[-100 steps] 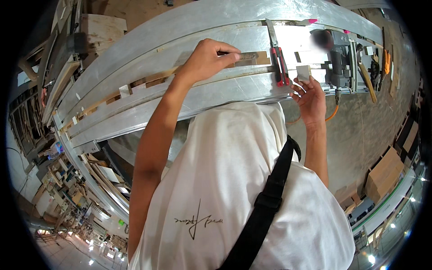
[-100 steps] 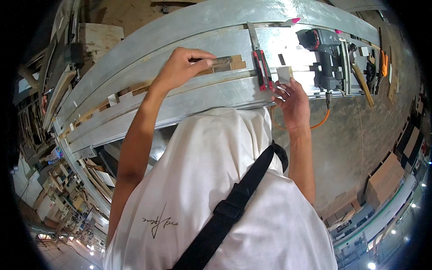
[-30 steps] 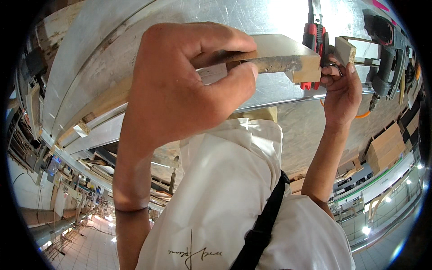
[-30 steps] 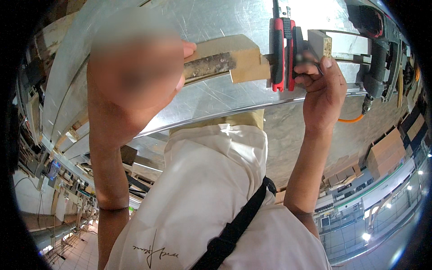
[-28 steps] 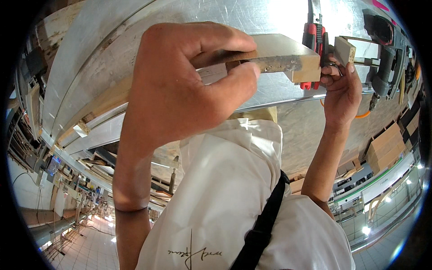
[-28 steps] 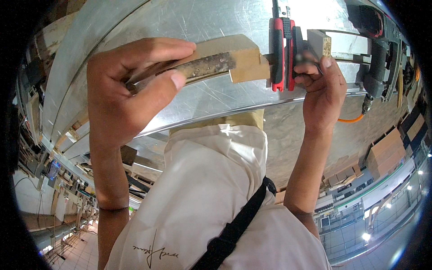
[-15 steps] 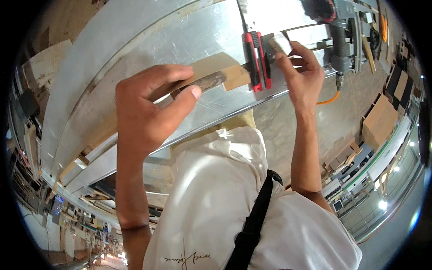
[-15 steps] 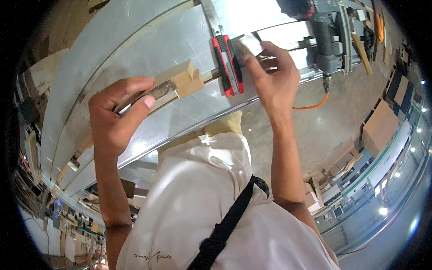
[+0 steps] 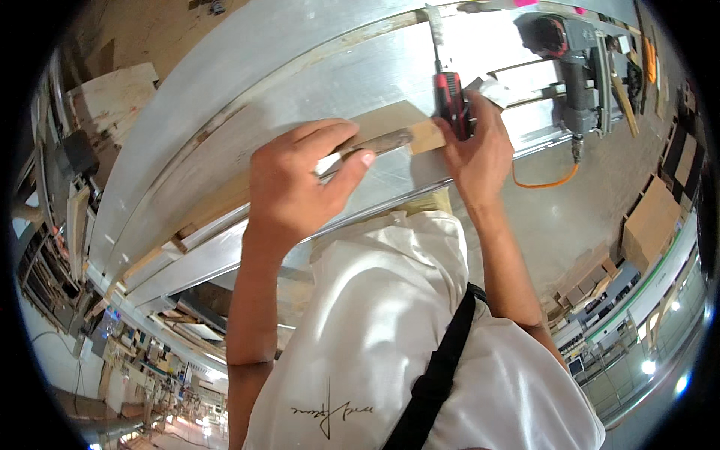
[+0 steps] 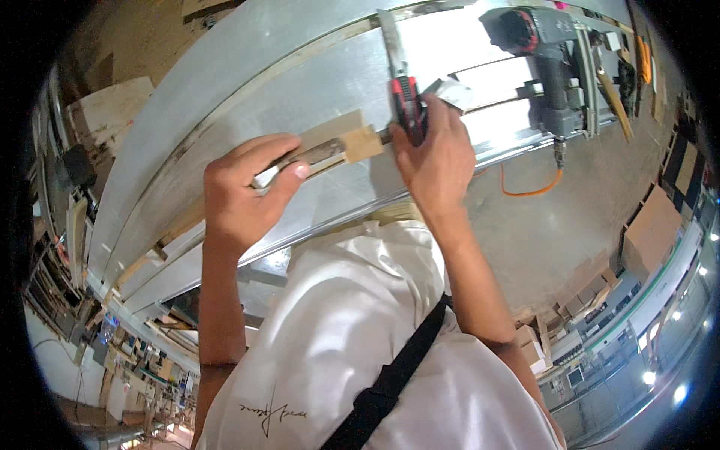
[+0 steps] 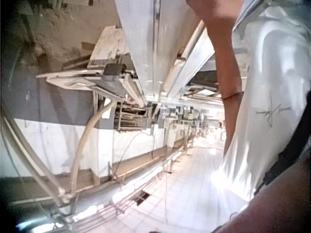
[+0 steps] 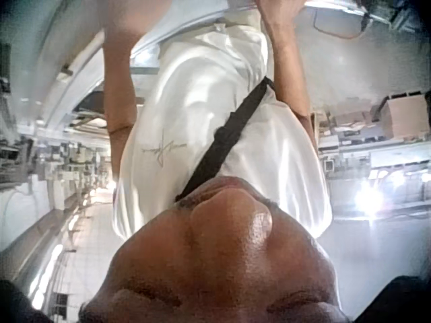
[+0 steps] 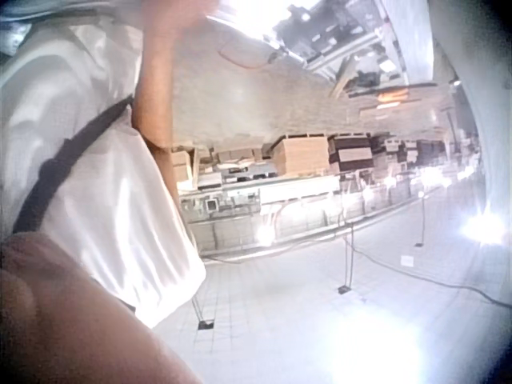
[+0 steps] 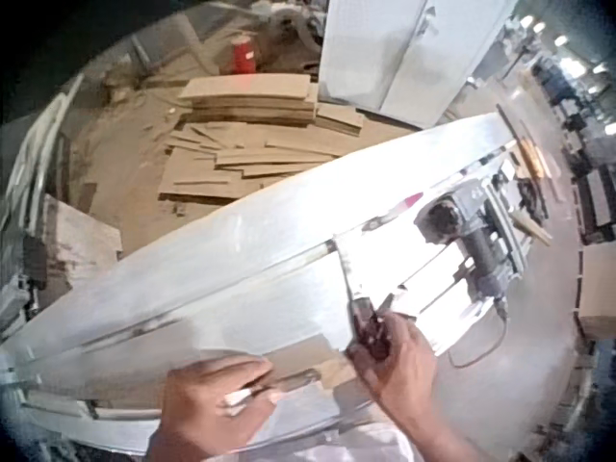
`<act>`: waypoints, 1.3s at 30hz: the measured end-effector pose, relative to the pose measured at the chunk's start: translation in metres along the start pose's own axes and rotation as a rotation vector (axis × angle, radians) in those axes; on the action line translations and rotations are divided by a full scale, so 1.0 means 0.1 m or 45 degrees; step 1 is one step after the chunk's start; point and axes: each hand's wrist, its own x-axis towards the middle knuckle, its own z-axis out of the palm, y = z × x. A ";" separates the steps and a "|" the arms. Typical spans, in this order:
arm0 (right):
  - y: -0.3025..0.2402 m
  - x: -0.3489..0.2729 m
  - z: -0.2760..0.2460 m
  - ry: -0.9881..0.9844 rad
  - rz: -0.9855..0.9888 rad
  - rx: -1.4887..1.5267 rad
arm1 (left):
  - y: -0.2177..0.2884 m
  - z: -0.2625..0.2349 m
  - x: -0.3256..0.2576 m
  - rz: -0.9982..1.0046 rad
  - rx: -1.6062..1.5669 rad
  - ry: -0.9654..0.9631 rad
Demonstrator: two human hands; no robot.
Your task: The person aligns wood pieces on a metal workbench, uses a scraper to clean a surface, secures a wood block using a pneumatic stapler, hammers a piece, and applies glue from a bottle.
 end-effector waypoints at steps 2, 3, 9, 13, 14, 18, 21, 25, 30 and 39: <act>0.04 -0.02 0.07 0.053 0.031 0.035 | -0.02 0.01 -0.06 -0.002 0.053 0.039; 0.01 -0.03 0.05 0.052 0.027 0.039 | -0.04 0.02 -0.08 0.014 0.088 0.088; -0.29 -0.36 -0.36 0.098 0.497 1.032 | -0.17 0.00 -0.15 0.102 0.036 0.016; -0.58 -0.86 -0.61 -0.022 0.562 0.778 | -0.23 -0.10 -0.14 0.175 -0.063 -0.124; -0.66 -0.96 -0.53 0.025 0.251 0.497 | -0.25 -0.10 -0.14 0.194 -0.063 -0.148; -1.19 -1.18 -0.37 -0.187 0.232 0.071 | -0.22 -0.16 -0.11 0.198 -0.113 -0.204; -1.30 -1.29 -0.22 -0.095 0.225 0.036 | -0.19 -0.18 -0.08 0.108 -0.047 -0.299; -1.43 -1.30 -0.16 -0.112 0.366 0.036 | -0.22 -0.13 -0.10 0.036 -0.049 -0.244; -1.51 -1.17 -0.14 -0.033 0.444 0.026 | -0.16 -0.05 -0.11 -0.050 -0.042 -0.186; -1.64 -1.18 -0.14 -0.066 0.493 -0.026 | -0.32 -0.15 -0.12 0.095 -0.019 -0.261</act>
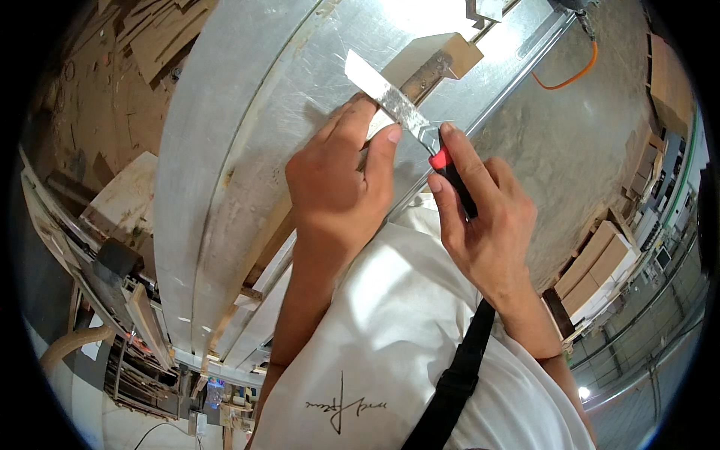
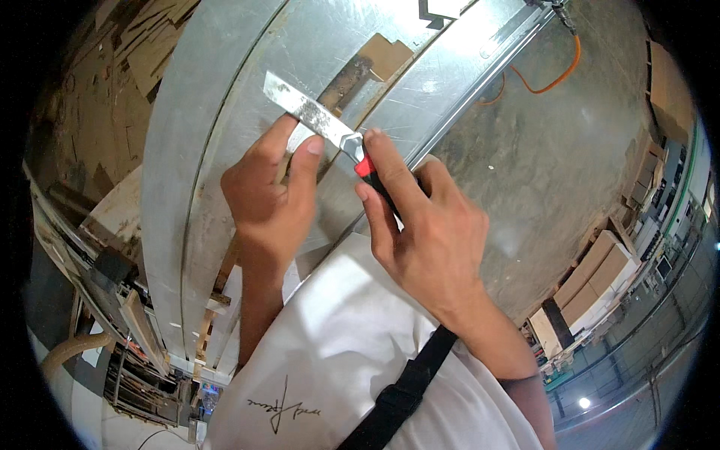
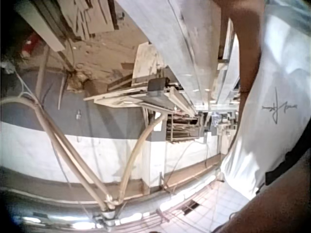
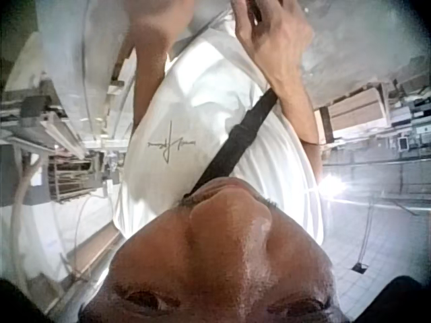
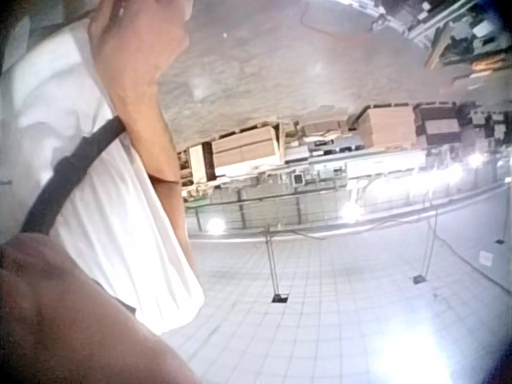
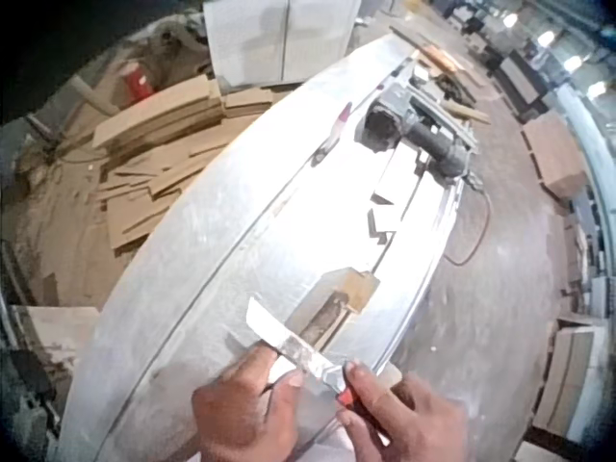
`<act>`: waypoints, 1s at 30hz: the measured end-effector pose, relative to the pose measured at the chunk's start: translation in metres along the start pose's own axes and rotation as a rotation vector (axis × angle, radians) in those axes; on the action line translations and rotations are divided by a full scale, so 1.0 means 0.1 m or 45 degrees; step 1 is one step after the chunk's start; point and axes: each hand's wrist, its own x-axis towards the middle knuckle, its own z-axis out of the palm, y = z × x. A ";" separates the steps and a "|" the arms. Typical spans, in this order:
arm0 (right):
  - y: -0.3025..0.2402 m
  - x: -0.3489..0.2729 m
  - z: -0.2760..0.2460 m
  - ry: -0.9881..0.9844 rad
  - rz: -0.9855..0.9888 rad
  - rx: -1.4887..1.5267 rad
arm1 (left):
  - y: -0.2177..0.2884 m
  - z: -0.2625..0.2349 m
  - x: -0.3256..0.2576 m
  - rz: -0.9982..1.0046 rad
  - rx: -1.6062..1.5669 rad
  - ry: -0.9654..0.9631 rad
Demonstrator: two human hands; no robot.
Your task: The person aligns wood pieces on a metal workbench, uses a scraper to clean a surface, secures a wood block using a pneumatic stapler, hammers a piece, and applies glue from a bottle.
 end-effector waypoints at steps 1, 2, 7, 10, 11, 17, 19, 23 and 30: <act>-0.01 -0.01 -0.02 -0.041 0.007 -0.049 | 0.02 -0.01 0.00 -0.039 0.032 -0.043; 0.03 0.01 0.01 -0.033 0.008 -0.050 | 0.01 0.00 0.00 -0.031 0.031 -0.042; 0.09 0.16 -0.04 0.095 -0.058 -0.038 | -0.08 0.09 -0.01 0.160 0.111 0.164; 0.03 -0.03 0.02 0.036 0.034 -0.027 | 0.00 0.03 -0.02 0.063 0.123 0.015; 0.03 -0.01 0.02 0.071 0.035 -0.034 | 0.01 0.03 0.00 0.074 0.122 0.014; 0.00 -0.06 0.06 0.094 0.106 0.038 | -0.09 0.14 -0.06 0.281 0.093 0.187; 0.00 0.00 0.07 0.144 0.044 0.012 | -0.09 0.14 -0.05 0.291 0.082 0.205; -0.01 0.08 0.09 0.188 0.006 -0.019 | -0.06 0.16 -0.05 0.294 0.016 0.269; -0.06 0.11 0.05 0.176 0.039 0.019 | -0.06 0.10 0.01 0.240 -0.021 0.268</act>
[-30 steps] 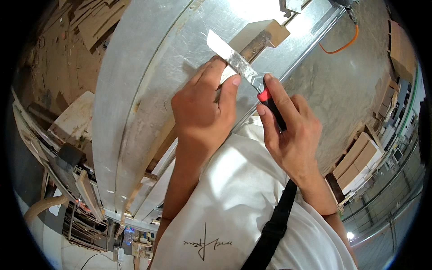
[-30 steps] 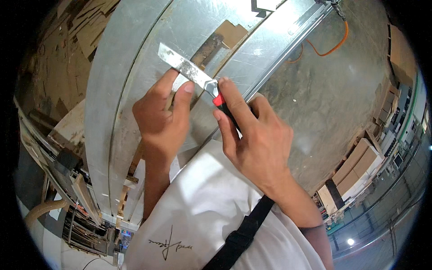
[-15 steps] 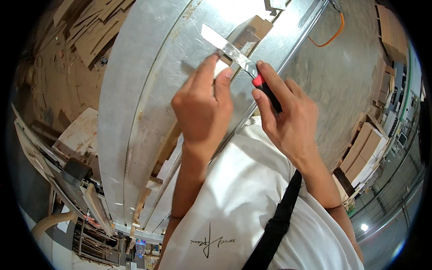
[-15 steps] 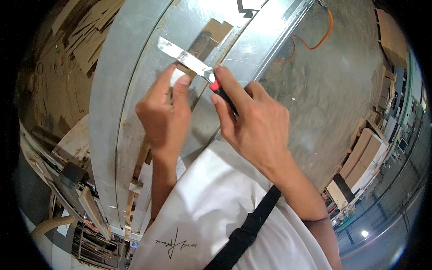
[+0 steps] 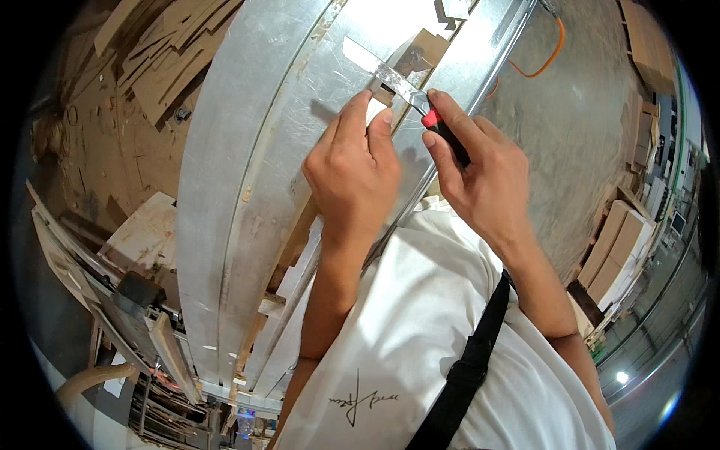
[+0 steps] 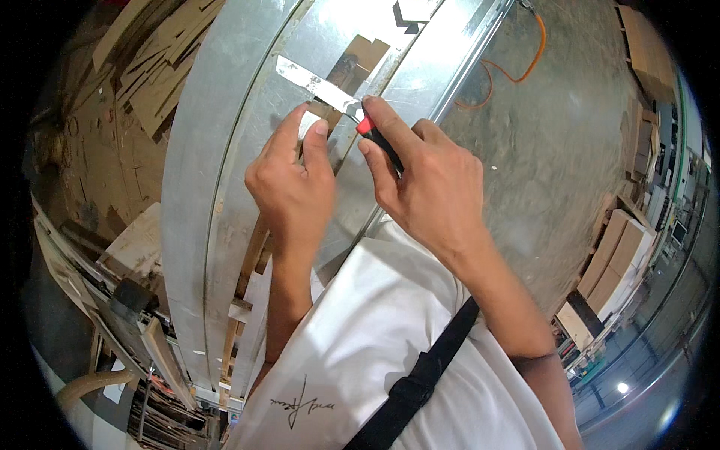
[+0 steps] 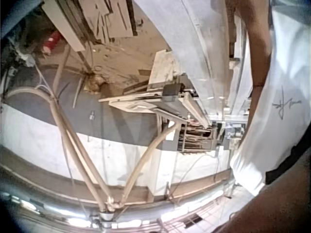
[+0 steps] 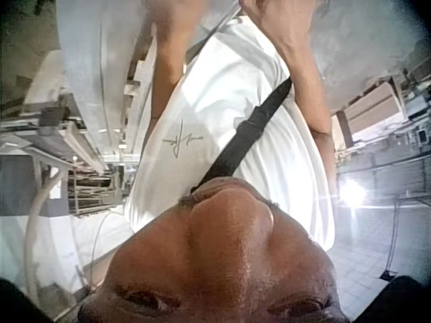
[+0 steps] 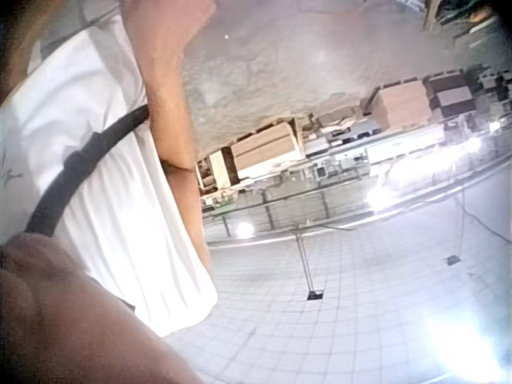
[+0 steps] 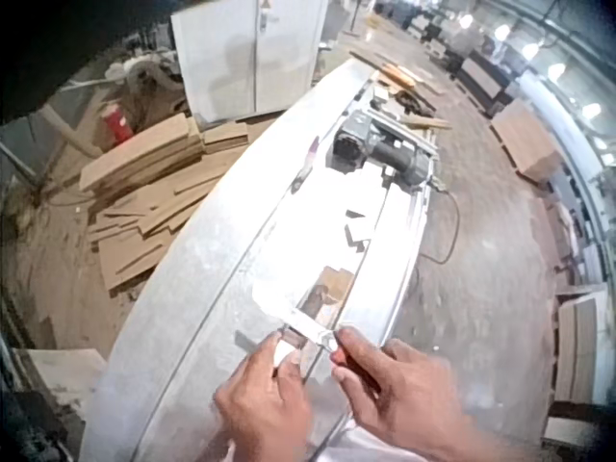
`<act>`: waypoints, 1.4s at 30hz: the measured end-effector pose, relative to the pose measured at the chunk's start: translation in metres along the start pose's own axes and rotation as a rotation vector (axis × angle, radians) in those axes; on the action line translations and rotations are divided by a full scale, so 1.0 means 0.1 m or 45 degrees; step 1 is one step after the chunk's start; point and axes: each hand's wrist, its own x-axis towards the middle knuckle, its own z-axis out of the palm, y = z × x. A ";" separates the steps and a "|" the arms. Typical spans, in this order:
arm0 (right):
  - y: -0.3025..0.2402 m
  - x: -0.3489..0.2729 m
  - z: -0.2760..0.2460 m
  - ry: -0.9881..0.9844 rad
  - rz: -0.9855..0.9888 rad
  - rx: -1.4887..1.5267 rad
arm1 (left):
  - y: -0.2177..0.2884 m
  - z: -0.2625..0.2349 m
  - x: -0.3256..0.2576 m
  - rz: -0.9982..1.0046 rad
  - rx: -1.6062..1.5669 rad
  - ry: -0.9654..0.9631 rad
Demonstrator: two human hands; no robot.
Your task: The person aligns wood pieces on a metal workbench, uses a scraper to clean a surface, secures a wood block using a pneumatic stapler, hammers a piece, and applies glue from a bottle.
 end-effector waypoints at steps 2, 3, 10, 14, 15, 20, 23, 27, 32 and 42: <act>0.02 -0.04 -0.02 -0.017 0.005 -0.001 | 0.02 0.01 -0.06 0.006 0.028 -0.018; 0.03 -0.10 -0.03 -0.037 0.017 -0.005 | 0.03 0.03 -0.06 0.015 0.046 -0.036; 0.04 0.01 -0.03 0.049 -0.030 0.004 | 0.03 0.03 -0.03 0.038 0.014 0.012; 0.06 0.01 -0.01 -0.012 -0.048 0.018 | 0.06 0.04 -0.02 -0.014 0.012 -0.033; 0.05 0.10 -0.01 0.010 -0.032 0.015 | 0.05 0.04 -0.01 0.020 -0.007 0.005; 0.05 -0.08 -0.02 -0.066 -0.017 0.029 | 0.03 0.04 -0.01 0.007 0.016 -0.006; 0.05 0.02 0.02 -0.008 -0.043 0.012 | 0.03 0.05 -0.06 0.001 -0.001 -0.015; 0.03 -0.08 -0.03 -0.049 -0.046 0.035 | 0.06 0.01 -0.04 -0.095 0.026 -0.086; 0.10 0.07 0.02 0.038 -0.026 0.055 | 0.04 0.02 -0.03 0.028 0.009 0.003; 0.02 -0.11 0.00 -0.110 0.022 0.046 | 0.04 0.00 -0.07 -0.030 0.037 -0.061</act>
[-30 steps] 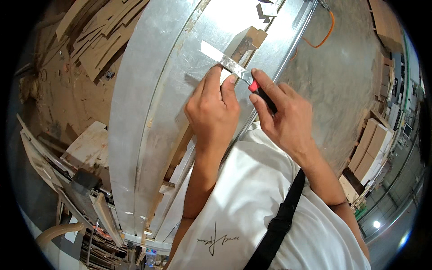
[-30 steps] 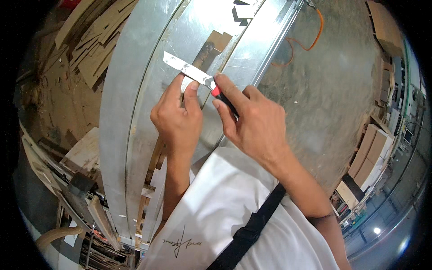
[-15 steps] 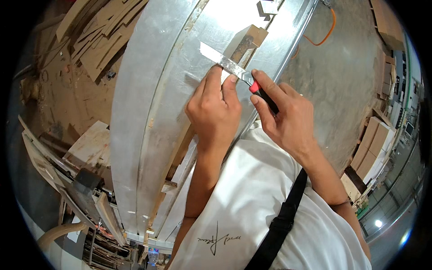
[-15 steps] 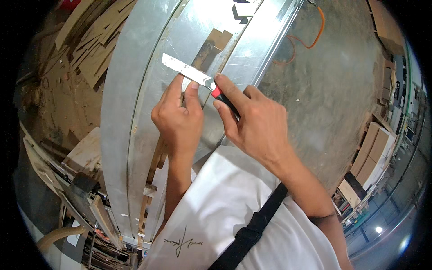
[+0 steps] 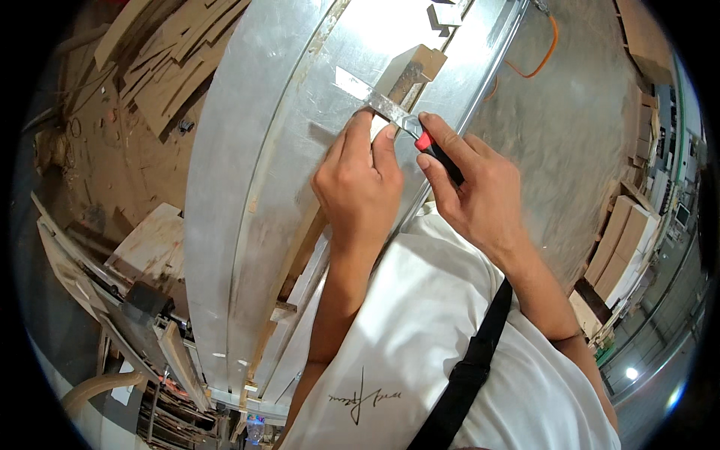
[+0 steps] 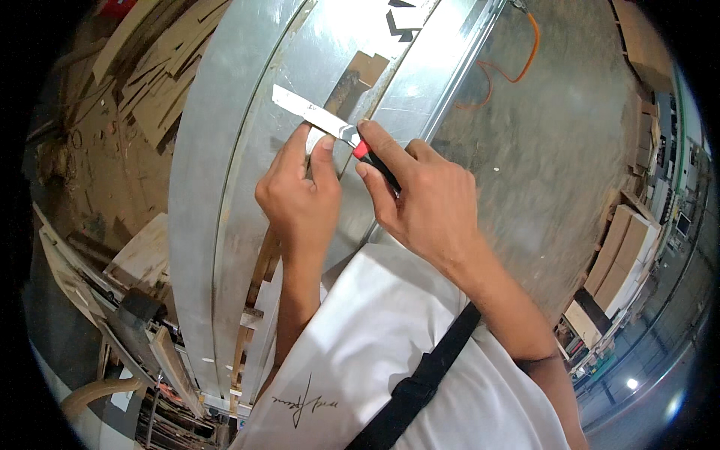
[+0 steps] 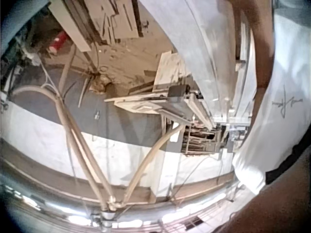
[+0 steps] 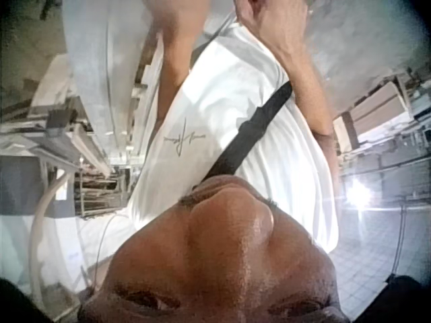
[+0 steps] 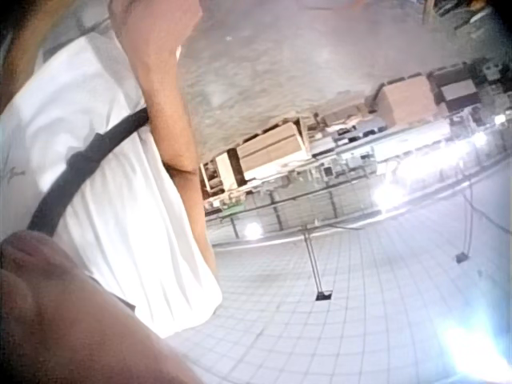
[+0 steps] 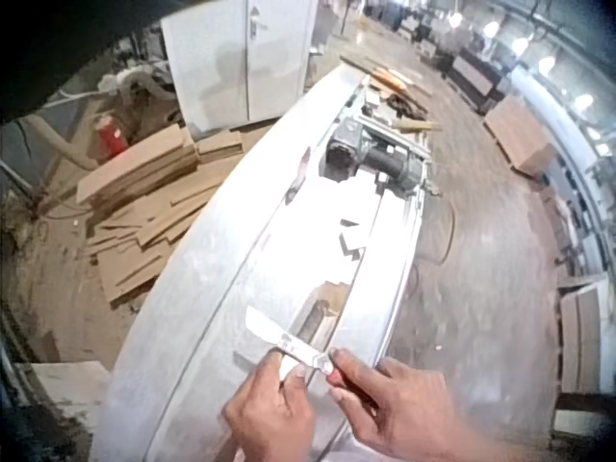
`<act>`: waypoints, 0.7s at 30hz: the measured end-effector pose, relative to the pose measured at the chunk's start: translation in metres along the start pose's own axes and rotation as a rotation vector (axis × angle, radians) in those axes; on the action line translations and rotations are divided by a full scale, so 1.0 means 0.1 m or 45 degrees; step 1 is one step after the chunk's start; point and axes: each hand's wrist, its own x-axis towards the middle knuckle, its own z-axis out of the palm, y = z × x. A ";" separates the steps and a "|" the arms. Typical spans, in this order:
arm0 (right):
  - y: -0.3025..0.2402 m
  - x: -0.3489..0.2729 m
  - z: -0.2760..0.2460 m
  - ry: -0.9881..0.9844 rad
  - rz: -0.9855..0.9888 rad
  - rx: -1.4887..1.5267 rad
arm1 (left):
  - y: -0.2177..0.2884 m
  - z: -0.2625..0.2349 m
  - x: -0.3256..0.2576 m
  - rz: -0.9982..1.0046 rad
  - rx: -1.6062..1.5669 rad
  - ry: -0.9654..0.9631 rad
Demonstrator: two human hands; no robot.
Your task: The person aligns wood pieces on a metal workbench, uses a scraper to clean a surface, secures a wood block using a pneumatic stapler, hammers a piece, and applies glue from a bottle.
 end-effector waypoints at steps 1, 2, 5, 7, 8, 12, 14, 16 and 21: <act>0.02 0.03 0.01 0.047 -0.055 0.003 | -0.01 0.02 0.01 0.000 -0.003 0.004; 0.03 0.10 0.00 0.048 -0.058 0.000 | -0.03 0.04 0.04 0.039 -0.020 0.051; 0.04 0.16 0.04 0.130 -0.038 0.042 | -0.02 0.01 0.01 0.062 -0.012 0.051; 0.04 0.03 0.03 0.083 -0.050 0.032 | -0.02 0.03 0.03 0.045 0.003 0.050; 0.04 0.01 0.03 0.033 -0.052 0.022 | -0.04 0.03 0.05 0.048 -0.007 0.059; 0.08 0.27 0.00 0.184 -0.038 0.037 | -0.04 0.06 0.04 0.069 -0.046 0.092; 0.07 0.10 0.00 0.141 -0.088 0.026 | -0.01 0.01 0.04 0.065 -0.015 0.067; 0.03 -0.02 0.00 0.020 0.008 0.067 | 0.00 0.01 0.04 0.054 0.009 0.047; -0.01 0.09 -0.04 0.051 -0.055 0.005 | 0.02 0.03 0.03 0.007 -0.003 0.022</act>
